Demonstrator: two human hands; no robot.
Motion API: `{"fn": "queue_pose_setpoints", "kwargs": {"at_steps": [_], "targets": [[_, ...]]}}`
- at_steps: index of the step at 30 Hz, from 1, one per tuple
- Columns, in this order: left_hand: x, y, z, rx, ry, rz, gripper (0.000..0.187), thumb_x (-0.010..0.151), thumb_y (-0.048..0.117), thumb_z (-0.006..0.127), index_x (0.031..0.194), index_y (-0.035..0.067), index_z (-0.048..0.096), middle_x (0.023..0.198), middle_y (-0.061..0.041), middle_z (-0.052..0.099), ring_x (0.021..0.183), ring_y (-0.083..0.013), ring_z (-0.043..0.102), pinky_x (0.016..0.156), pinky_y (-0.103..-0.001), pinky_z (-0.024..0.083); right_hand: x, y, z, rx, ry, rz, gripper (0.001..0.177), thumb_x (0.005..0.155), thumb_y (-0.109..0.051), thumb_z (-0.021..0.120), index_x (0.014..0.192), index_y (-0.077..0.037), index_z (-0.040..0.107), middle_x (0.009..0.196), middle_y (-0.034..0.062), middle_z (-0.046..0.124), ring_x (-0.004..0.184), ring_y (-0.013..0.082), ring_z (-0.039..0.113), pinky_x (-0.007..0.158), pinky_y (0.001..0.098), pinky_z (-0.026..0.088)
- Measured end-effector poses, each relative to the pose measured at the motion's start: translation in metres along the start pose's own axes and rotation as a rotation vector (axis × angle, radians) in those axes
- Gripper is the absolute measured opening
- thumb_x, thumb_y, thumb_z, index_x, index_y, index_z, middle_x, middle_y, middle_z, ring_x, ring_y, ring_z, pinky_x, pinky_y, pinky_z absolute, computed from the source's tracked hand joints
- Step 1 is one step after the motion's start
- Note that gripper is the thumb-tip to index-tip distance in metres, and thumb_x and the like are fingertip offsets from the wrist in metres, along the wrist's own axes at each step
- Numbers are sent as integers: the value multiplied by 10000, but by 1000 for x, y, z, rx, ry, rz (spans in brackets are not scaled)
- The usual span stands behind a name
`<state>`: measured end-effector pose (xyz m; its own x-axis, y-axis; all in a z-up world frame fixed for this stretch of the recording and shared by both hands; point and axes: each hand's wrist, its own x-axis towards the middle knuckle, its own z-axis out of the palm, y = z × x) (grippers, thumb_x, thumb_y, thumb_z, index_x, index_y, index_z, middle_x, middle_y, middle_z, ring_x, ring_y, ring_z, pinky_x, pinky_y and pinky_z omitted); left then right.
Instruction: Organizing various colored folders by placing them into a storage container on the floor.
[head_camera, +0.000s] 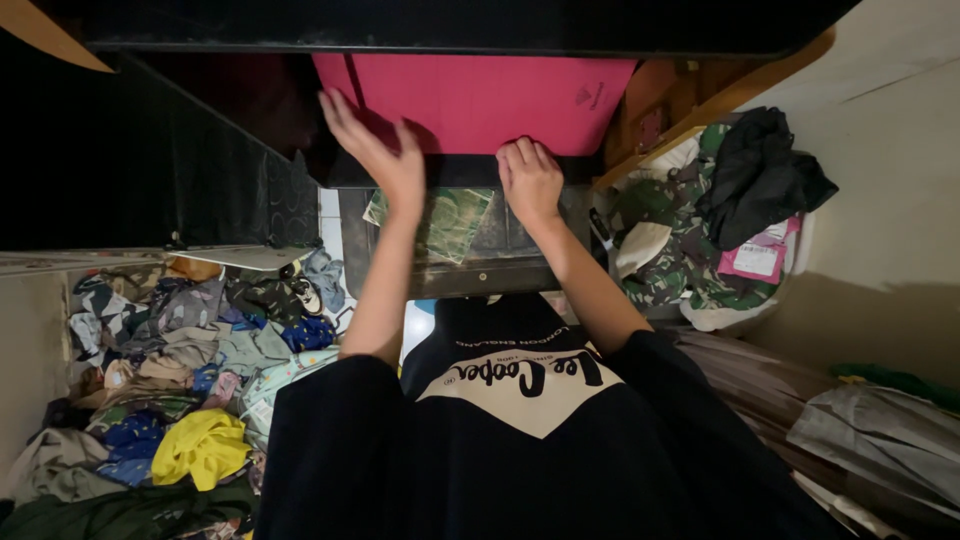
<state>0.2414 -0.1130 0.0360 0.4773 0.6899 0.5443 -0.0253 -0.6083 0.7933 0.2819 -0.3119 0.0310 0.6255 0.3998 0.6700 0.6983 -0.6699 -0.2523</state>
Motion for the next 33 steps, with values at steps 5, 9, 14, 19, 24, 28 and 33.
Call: {"fn": "queue_pose_setpoints", "kwargs": {"at_steps": [5, 9, 14, 19, 24, 28, 33], "targets": [[-40, 2, 3, -27, -36, -30, 967, 914, -16, 728, 1673, 97, 139, 1738, -214, -29, 1623, -453, 43, 1338, -568, 107, -3, 0, 4, -7, -11, 9, 73, 892, -126, 716, 910, -117, 646, 915, 67, 590, 881, 272, 640, 728, 400, 531], [-52, 11, -1, -76, -124, -62, 1019, 863, -31, 726, 1676, 102, 125, 1731, -235, -98, 1626, -463, -10, 1335, -538, 133, -4, 3, 8, -31, 9, -16, 71, 909, -138, 715, 924, -116, 650, 938, 69, 605, 881, 272, 646, 714, 392, 536], [-56, 9, -4, -69, -155, -59, 997, 860, -29, 702, 1670, 92, 132, 1725, -247, -102, 1616, -484, 25, 1326, -525, 175, -6, 7, 13, -36, 17, -50, 70, 930, -138, 719, 944, -110, 656, 946, 73, 602, 868, 266, 653, 695, 386, 544], [-57, 4, -3, -63, -160, -54, 962, 880, -29, 691, 1668, 82, 151, 1729, -243, -95, 1616, -491, 34, 1328, -531, 173, -4, 8, 12, -64, 16, -69, 87, 947, -141, 731, 945, -112, 650, 938, 67, 586, 865, 256, 656, 691, 383, 544], [-60, -5, 1, -71, -108, -69, 792, 896, -27, 685, 1581, 58, 297, 1735, -234, -45, 1617, -479, 94, 1323, -547, 204, 0, 0, -1, 11, -57, -81, 114, 918, -164, 716, 981, -93, 653, 959, 70, 599, 893, 271, 641, 739, 388, 537], [-61, -15, 6, -109, -32, -67, 838, 909, -13, 680, 1601, 45, 210, 1740, -217, -14, 1619, -440, 160, 1331, -564, 174, -1, -2, -3, 44, -69, -53, 136, 919, -172, 719, 997, -82, 655, 959, 69, 609, 895, 271, 640, 740, 387, 534], [-53, 7, -2, -118, 3, -124, 961, 884, -2, 697, 1641, 48, 107, 1725, -220, -37, 1611, -461, 50, 1324, -571, 95, -3, -5, -9, 96, -30, 53, 101, 928, -155, 736, 955, -99, 656, 882, 52, 619, 837, 256, 648, 684, 380, 535]]}}
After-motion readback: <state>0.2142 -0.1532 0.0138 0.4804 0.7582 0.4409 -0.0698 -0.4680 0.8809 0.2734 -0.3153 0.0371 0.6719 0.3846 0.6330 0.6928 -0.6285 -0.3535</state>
